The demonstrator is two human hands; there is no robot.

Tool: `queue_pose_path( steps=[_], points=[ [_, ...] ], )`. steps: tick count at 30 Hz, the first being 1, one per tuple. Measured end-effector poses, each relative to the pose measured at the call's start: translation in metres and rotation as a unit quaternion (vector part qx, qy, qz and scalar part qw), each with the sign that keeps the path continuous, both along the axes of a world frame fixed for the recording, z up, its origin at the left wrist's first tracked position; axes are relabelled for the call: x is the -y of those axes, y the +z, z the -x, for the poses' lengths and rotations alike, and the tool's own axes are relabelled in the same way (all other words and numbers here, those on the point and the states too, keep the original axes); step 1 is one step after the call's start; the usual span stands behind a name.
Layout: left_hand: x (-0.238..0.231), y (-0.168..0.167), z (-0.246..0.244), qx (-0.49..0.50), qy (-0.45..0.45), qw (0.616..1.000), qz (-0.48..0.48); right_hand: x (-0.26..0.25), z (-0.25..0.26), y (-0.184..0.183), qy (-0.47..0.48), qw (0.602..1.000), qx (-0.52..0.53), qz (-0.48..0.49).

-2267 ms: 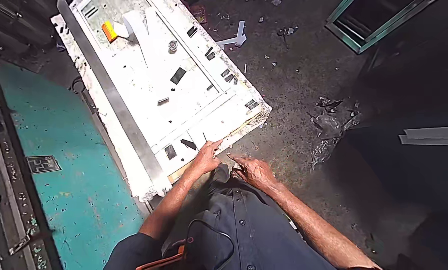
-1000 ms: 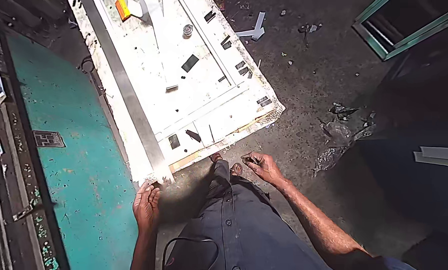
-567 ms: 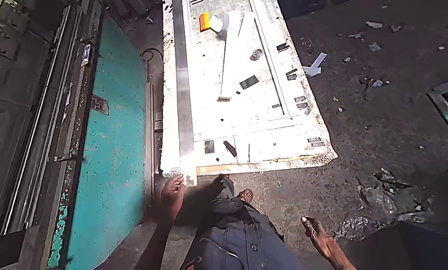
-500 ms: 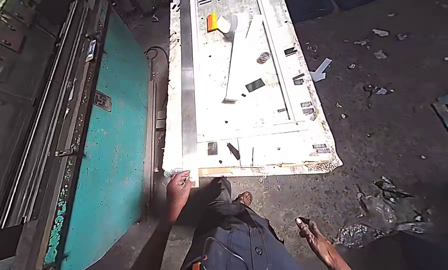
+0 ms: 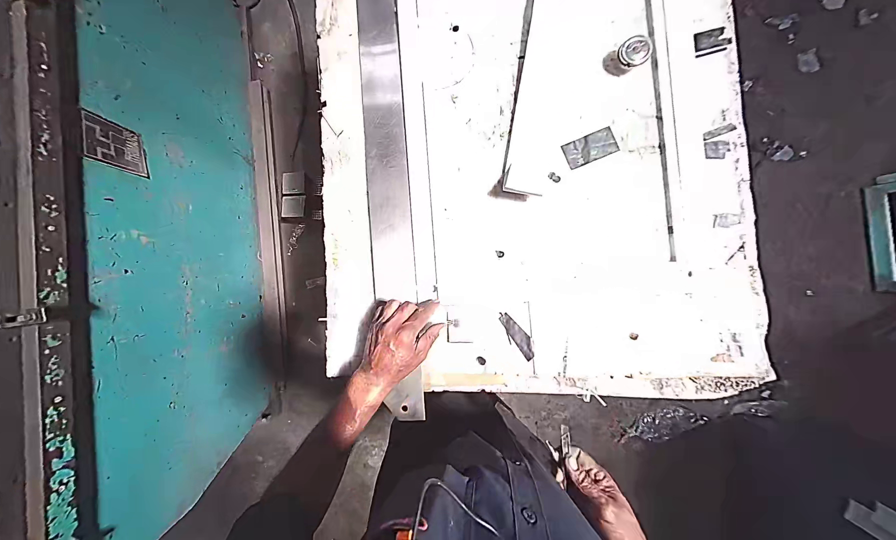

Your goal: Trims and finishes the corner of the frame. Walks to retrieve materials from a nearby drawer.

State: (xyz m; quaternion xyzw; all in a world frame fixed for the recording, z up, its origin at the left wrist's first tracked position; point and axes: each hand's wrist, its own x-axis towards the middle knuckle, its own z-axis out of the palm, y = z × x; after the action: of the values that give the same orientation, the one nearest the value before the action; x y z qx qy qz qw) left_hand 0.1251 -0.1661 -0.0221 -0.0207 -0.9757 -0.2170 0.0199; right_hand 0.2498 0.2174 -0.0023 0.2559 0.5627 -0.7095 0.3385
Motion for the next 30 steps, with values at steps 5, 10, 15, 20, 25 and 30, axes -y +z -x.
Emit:
queue_pose_path(
  steps=[5,10,15,20,25,30],
  points=[
    [0.018,-0.015,0.016,-0.032,-0.055,0.998,-0.020,0.049,0.085,0.052,0.247,0.914,-0.205,-0.248],
    [0.023,-0.020,0.022,-0.033,-0.063,0.997,-0.042,0.106,0.165,0.052,0.303,0.841,-0.320,-0.315],
    [0.022,-0.026,0.022,-0.045,-0.043,0.997,-0.049,0.145,0.219,0.030,0.340,0.810,-0.377,-0.293],
    [0.018,-0.023,0.021,-0.035,-0.024,0.998,-0.043,0.162,0.238,0.015,0.364,0.799,-0.390,-0.276],
    [0.014,-0.025,0.021,-0.055,-0.006,0.997,-0.044,0.167,0.243,0.008,0.387,0.803,-0.379,-0.248],
    [0.012,-0.026,0.021,-0.058,-0.004,0.998,-0.036,0.171,0.245,0.007,0.396,0.789,-0.386,-0.268]
  ],
)
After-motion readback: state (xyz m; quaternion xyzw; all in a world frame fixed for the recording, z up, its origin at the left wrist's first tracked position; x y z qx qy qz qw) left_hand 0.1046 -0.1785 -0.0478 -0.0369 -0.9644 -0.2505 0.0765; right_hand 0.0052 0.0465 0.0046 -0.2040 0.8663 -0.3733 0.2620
